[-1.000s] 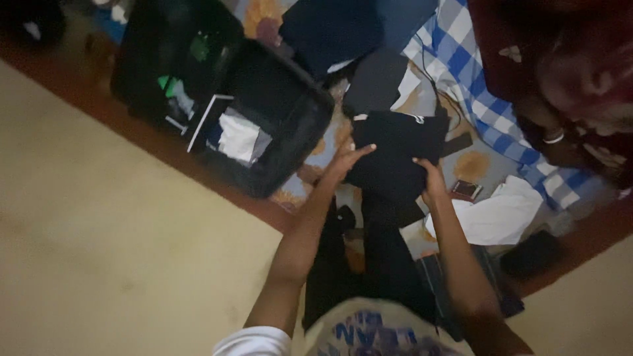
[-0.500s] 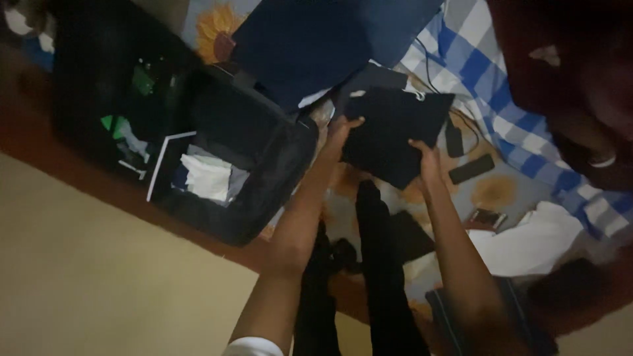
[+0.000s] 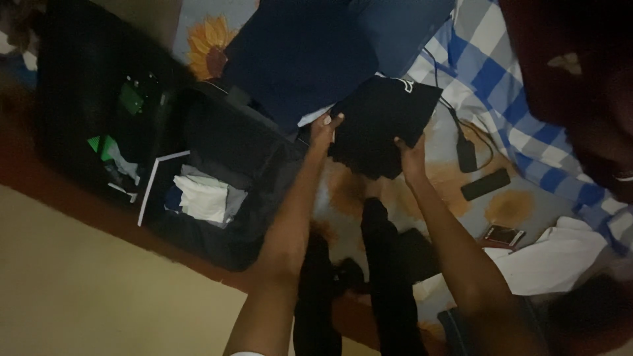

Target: Packing a suitcase by folding and placing clothes inside.

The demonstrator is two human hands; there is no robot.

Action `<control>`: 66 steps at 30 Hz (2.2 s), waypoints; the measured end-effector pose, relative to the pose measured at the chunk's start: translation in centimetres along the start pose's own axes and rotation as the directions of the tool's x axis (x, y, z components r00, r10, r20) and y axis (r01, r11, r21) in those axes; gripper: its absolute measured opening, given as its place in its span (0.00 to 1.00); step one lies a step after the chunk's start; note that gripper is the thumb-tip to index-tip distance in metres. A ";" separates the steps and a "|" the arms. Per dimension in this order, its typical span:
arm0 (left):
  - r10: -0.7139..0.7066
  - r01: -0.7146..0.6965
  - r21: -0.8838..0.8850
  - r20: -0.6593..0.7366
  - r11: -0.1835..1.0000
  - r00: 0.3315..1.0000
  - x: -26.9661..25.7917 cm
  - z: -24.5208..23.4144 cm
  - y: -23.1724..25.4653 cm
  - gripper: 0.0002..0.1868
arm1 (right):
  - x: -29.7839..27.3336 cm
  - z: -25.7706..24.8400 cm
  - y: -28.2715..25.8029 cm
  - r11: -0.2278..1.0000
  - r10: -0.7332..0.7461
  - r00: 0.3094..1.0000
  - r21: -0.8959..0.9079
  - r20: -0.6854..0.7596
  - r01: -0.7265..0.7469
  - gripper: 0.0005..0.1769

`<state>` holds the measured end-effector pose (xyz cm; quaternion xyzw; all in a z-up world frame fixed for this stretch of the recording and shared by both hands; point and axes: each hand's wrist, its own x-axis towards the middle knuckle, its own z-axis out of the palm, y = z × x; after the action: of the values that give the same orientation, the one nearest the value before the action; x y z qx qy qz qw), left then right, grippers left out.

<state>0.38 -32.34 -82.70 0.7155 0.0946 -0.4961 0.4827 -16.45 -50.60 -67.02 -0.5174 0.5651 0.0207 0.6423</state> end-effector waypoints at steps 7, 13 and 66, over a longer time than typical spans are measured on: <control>0.382 -0.115 0.613 -0.324 0.782 0.866 -10.4 5.4 7.6 0.25 | -1.7 1.5 3.1 0.590 -0.561 0.827 -0.724 -0.049 0.357 0.37; 0.469 -0.391 0.809 0.165 0.439 0.868 -13.4 4.8 5.6 0.29 | -1.7 3.8 5.5 0.472 -0.426 0.887 -0.793 0.177 0.385 0.28; 0.416 0.077 0.862 -0.317 0.500 0.852 -21.1 -44.5 -19.6 0.18 | -22.4 46.2 15.2 0.472 0.002 0.641 -0.566 0.768 0.676 0.23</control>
<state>5.52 19.95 -75.64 0.9637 -0.1158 -0.2280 0.0766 -1.24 0.77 -68.04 -0.8162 0.0833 0.3283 0.4681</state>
